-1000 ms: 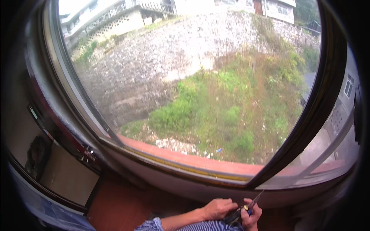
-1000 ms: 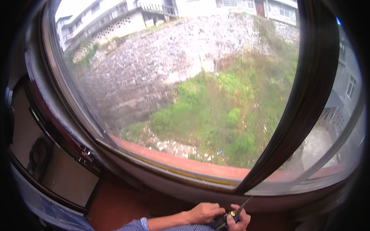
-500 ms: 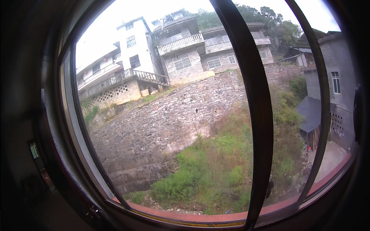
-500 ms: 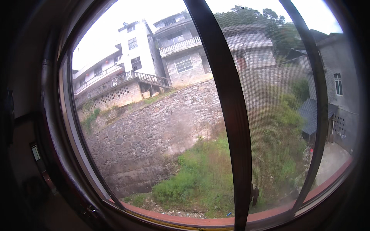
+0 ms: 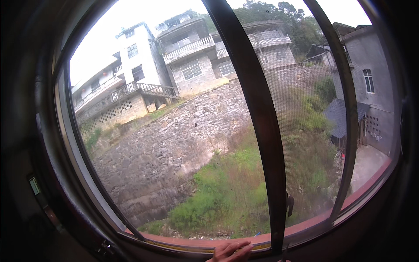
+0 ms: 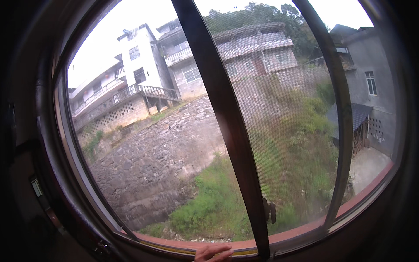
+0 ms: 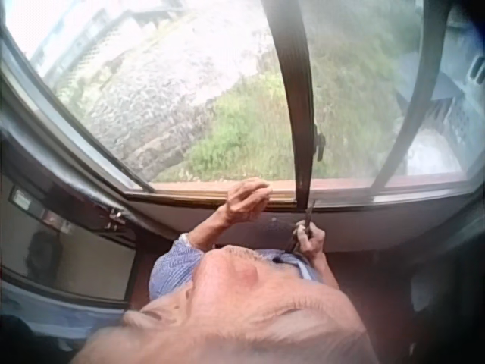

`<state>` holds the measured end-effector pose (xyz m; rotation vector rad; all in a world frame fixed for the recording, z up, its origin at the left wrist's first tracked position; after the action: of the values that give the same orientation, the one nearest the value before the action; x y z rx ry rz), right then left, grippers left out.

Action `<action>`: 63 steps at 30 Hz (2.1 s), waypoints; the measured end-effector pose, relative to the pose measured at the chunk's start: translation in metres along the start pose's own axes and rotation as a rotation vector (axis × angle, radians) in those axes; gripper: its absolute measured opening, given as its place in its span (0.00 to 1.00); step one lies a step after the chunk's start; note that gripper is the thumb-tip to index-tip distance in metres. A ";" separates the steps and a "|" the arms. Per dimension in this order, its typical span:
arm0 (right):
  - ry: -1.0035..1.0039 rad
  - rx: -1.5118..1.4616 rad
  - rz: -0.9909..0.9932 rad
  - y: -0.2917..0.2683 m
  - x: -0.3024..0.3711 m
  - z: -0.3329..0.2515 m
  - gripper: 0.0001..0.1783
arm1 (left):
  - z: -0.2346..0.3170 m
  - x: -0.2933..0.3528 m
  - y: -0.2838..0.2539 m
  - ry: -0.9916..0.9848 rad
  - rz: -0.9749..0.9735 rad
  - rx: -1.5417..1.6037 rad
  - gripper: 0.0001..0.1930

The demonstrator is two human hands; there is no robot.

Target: The person uses a screwdriver to pry and scrape along the window frame and screen track, then opens and closes the window and screen to test movement. The person also adjusts the camera during the task.

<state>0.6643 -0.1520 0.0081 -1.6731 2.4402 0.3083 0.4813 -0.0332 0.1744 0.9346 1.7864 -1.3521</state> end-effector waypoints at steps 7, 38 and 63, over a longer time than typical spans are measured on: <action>-0.063 0.071 -0.006 -0.011 0.002 -0.002 0.08 | -0.090 -0.073 -0.032 -0.097 -0.053 -0.734 0.38; -0.062 0.163 0.053 -0.004 0.042 -0.021 0.12 | -0.095 -0.103 -0.061 0.016 0.016 -0.988 0.36; -0.024 0.216 0.070 -0.004 0.043 -0.016 0.12 | -0.100 -0.104 -0.064 0.110 0.071 -0.962 0.31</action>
<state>0.6522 -0.1967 0.0125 -1.4889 2.4196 0.0698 0.4673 0.0376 0.3152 0.5142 2.1127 -0.2755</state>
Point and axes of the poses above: each hand's wrist, its own x-axis away from the middle knuckle, its own y-axis out of the palm, z = x × y, the point moved 2 cm from there along -x, towards the middle knuckle, and after that the axes turned 6 degrees about y, right-handed, at the moved point
